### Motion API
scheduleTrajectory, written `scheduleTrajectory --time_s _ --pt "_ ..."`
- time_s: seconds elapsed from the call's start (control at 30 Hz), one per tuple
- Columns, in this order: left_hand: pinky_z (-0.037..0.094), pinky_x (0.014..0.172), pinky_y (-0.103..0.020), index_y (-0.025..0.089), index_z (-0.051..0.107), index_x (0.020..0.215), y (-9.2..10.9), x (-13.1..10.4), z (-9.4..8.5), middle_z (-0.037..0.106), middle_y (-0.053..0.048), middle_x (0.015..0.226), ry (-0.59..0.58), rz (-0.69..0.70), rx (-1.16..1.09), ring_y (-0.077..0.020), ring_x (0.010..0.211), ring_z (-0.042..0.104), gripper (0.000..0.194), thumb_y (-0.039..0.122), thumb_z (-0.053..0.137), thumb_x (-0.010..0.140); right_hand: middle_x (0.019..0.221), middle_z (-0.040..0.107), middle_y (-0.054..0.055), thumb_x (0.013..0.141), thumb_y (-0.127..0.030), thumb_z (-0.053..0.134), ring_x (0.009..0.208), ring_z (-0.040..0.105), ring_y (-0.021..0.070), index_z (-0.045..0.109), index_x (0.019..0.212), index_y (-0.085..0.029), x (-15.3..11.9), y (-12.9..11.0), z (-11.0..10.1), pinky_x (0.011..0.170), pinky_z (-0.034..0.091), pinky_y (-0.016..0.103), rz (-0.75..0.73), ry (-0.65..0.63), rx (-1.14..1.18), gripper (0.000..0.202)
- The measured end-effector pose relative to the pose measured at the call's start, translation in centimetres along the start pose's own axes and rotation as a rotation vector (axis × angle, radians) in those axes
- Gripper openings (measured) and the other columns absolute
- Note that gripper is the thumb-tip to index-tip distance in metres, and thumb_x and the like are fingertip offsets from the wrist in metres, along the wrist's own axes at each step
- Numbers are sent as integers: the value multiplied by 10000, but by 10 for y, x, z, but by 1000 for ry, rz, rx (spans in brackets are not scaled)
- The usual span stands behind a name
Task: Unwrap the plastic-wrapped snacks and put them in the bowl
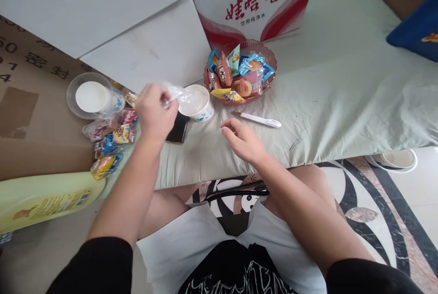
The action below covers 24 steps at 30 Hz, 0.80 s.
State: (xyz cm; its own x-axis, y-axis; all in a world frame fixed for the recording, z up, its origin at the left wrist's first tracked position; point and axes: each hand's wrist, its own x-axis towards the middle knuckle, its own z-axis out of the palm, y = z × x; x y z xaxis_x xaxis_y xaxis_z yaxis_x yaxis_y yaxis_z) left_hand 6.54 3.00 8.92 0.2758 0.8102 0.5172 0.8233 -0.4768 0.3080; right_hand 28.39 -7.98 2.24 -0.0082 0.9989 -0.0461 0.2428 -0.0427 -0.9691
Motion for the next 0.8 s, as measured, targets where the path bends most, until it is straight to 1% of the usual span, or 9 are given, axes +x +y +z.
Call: scheduleTrajectory --time_s 0.1,0.13,0.2,0.3,0.43,0.53,0.6,0.67,0.8 --pt "494 850 -371 234 587 623 -4 53 34 524 13 624 -727 -127 90 -187 751 574 222 53 696 688 857 710 40 912 -368 500 796 629 202 647 949 -210 3 -3 -2 708 465 325 -53 -22 -43 219" --pt "500 838 -351 223 587 571 -6 64 48 505 29 556 -866 -142 94 -174 707 570 243 29 714 642 859 714 42 914 -364 492 801 633 202 647 945 -210 5 -4 -3 708 463 323 -69 -28 -51 220" --pt "506 830 -319 197 593 528 -7 80 71 494 51 485 -1043 -157 78 -152 659 572 247 -1 720 603 856 716 46 915 -361 483 799 637 204 650 936 -209 8 -4 -6 712 461 325 -92 -39 -67 227" --pt "510 833 -327 168 607 525 -3 86 87 529 44 488 -1119 -180 53 -161 654 601 221 -13 701 612 858 718 54 914 -367 488 800 640 213 665 927 -208 11 -2 -9 710 463 330 -105 -37 -89 238" --pt "500 885 -377 180 656 599 3 59 65 621 -13 630 -989 -217 50 -235 775 656 163 25 686 641 840 720 57 904 -376 518 768 637 223 693 930 -215 9 3 -8 685 459 342 -86 -5 -151 239" --pt "493 904 -367 202 717 863 -8 6 25 703 -58 910 -469 -54 -113 -240 923 668 241 57 539 790 854 725 57 905 -400 530 794 652 239 699 944 -231 4 7 -4 711 471 363 -86 -5 -186 243" --pt "491 922 -359 205 690 979 -30 -38 -7 693 -75 1023 -247 -71 -109 -237 1000 650 278 70 498 830 861 730 62 903 -418 531 808 663 249 696 953 -241 -1 9 -1 714 476 371 -75 -3 -200 247" --pt "478 971 -381 216 662 966 -66 -76 -37 668 -78 1021 -140 -218 13 -250 1025 633 215 103 524 845 850 731 66 897 -433 529 783 663 248 691 956 -243 -6 10 4 707 477 377 -51 -6 -219 257" --pt "398 1107 -444 189 625 1170 -144 -113 -74 571 -160 1274 -139 -633 346 -330 1253 539 311 239 639 863 830 733 71 873 -480 519 653 612 220 687 956 -236 -9 11 20 647 456 375 20 -26 -293 308"
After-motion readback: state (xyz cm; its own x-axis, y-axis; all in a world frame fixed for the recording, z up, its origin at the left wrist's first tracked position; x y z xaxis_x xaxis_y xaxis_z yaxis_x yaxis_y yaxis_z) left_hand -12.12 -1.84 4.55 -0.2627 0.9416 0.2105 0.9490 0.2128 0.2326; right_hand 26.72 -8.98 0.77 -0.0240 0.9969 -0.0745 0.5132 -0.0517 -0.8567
